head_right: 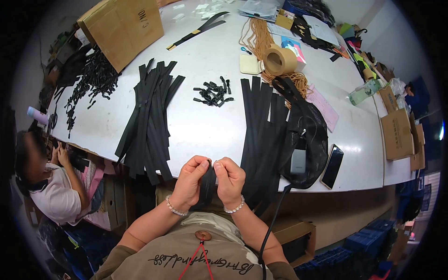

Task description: The recorder is attaching sliders to zipper tape segments at a manufacturing workbench.

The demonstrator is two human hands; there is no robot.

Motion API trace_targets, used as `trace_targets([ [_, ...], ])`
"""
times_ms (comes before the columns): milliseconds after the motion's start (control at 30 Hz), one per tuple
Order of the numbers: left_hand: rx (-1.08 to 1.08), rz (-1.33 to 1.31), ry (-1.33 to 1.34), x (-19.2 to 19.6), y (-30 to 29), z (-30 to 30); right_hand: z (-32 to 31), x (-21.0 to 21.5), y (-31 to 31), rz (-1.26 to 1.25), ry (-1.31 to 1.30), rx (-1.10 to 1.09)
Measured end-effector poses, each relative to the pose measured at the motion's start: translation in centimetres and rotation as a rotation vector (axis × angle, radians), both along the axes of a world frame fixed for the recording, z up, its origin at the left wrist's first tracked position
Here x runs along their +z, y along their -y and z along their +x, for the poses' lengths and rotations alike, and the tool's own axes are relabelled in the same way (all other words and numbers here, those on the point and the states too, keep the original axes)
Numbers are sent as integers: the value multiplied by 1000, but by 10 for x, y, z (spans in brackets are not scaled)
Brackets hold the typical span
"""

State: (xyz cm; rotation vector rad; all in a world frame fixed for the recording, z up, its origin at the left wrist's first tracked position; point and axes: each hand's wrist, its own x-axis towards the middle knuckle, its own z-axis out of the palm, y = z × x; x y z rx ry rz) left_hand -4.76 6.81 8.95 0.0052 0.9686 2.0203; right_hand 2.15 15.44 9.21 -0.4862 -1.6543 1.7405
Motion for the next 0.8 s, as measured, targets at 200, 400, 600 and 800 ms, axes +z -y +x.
trace_targets([
  [200, 176, 46, 75, -6, -9, 1, -10, -20, 12, -29, -55, -257],
  [400, 229, 30, 117, -5, -13, -2, -14, -27, 12, -236, -168, -282],
  [600, 260, -73, -175, -19, -19, -6, -13, -28, 8, -308, -40, -141],
  [800, 225, 29, -178, -16, -32, -10, -15, -28, 1, -419, -14, -128],
])
